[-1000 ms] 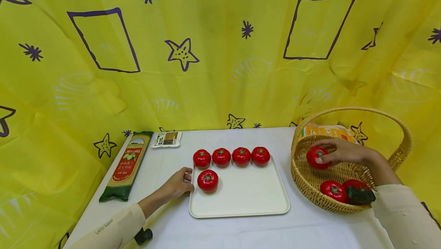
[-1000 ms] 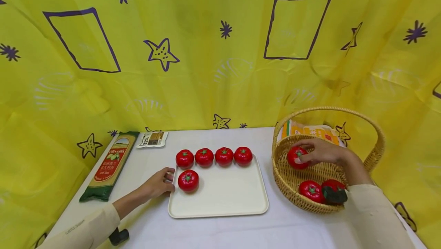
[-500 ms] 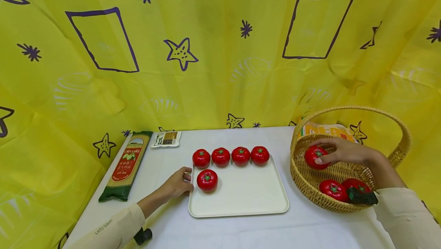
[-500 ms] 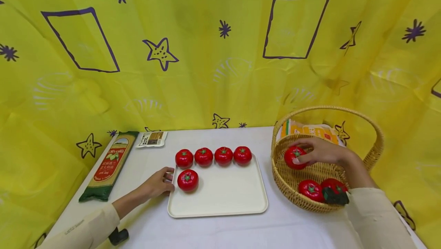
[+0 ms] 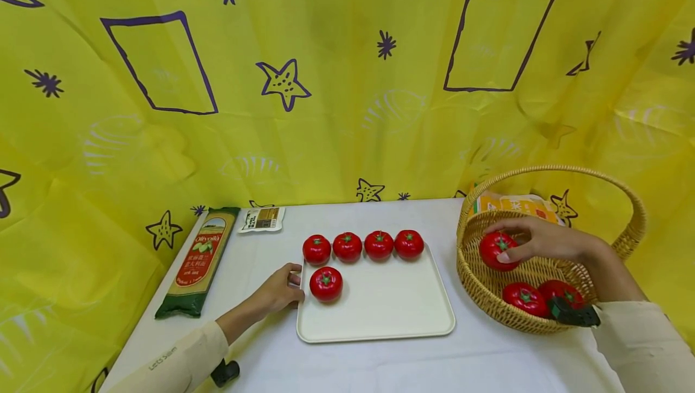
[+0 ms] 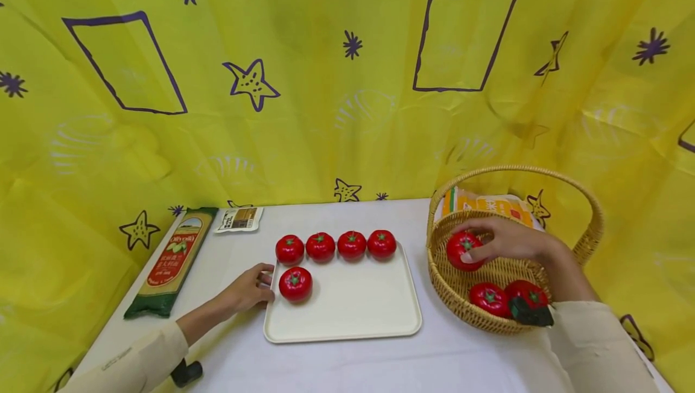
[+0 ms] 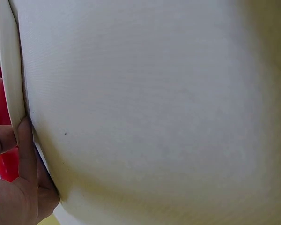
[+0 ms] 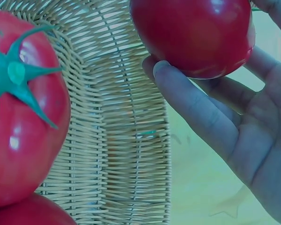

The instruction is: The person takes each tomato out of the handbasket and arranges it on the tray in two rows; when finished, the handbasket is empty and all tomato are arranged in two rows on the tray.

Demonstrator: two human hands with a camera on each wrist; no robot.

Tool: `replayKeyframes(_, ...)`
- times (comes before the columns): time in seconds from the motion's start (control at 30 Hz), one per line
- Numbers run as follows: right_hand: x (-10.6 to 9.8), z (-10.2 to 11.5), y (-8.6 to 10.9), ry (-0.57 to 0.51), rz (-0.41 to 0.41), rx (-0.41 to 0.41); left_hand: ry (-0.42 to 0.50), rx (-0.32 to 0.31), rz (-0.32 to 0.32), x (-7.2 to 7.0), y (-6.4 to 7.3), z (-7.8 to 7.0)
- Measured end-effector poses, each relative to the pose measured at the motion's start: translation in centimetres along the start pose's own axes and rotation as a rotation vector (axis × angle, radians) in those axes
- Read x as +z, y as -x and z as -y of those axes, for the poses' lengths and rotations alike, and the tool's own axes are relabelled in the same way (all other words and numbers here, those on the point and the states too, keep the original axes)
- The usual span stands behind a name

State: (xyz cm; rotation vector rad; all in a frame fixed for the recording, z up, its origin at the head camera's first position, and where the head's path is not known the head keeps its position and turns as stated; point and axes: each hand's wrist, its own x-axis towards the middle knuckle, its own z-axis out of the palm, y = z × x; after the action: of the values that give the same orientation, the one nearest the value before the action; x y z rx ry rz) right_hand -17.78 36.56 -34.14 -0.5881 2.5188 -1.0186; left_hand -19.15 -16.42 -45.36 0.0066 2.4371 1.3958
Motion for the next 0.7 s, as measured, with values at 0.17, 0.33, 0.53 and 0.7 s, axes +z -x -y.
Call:
replayKeyframes(0.17,0.4,0.6,0.1,0.029,0.008,-0.041,0.030,0.008,0.000,0.1,0.0,0.2)
replayKeyframes(0.33,0.6,1.1,0.1,0.010,0.037,-0.057,0.034,0.009,0.001,0.1,0.0,0.2)
replayKeyframes(0.53,0.8,1.5,0.0,-0.017,0.065,-0.088,0.034,0.008,0.005,0.1,-0.1,0.2)
replayKeyframes(0.7,1.0,1.6,-0.2,-0.027,0.075,-0.100,0.035,0.004,0.002,0.1,-0.2,0.3)
